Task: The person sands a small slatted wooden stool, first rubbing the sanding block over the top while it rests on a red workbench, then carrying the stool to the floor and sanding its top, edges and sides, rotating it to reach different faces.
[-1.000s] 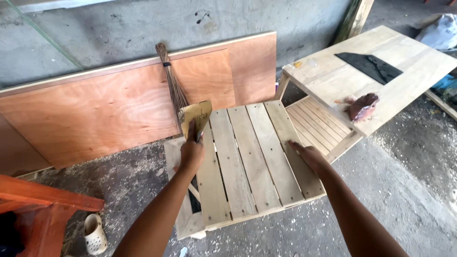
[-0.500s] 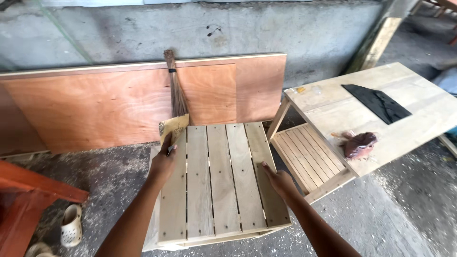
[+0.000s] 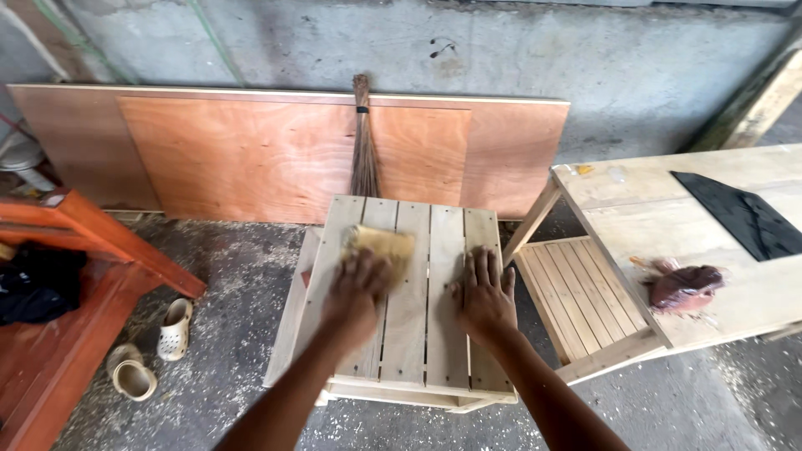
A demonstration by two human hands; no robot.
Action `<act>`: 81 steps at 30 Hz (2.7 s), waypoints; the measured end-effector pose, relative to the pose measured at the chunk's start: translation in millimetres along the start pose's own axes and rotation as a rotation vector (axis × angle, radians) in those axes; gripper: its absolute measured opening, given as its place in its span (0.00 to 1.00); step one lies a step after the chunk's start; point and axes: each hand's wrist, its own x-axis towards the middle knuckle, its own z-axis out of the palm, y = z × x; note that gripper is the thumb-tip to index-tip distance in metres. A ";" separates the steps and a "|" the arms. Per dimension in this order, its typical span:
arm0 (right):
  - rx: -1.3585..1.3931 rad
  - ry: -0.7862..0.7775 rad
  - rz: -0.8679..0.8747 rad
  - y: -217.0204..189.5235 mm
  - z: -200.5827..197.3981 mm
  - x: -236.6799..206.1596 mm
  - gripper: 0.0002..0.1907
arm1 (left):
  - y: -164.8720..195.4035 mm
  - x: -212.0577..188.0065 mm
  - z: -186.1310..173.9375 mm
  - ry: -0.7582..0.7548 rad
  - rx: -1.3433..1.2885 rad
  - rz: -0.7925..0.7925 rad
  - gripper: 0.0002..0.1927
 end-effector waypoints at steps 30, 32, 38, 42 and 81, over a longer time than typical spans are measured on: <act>0.371 -0.175 0.319 49.5 -11.1 -34.7 0.46 | -20.0 88.1 3.3 0.020 0.115 -0.192 0.23; 0.368 -0.187 0.313 53.4 -7.4 -19.4 0.50 | -32.0 84.8 -3.5 -0.048 0.112 -0.260 0.23; 0.422 -0.190 0.268 45.3 -13.6 22.4 0.50 | -53.9 60.5 -34.5 -0.101 -0.179 -0.514 0.29; 0.431 -0.177 0.220 35.7 -23.5 41.4 0.49 | -71.1 52.1 -32.8 -0.170 -0.466 -0.794 0.30; 0.893 -0.138 0.651 89.4 -39.3 73.6 0.49 | -55.5 124.2 0.5 0.011 -0.713 -0.864 0.36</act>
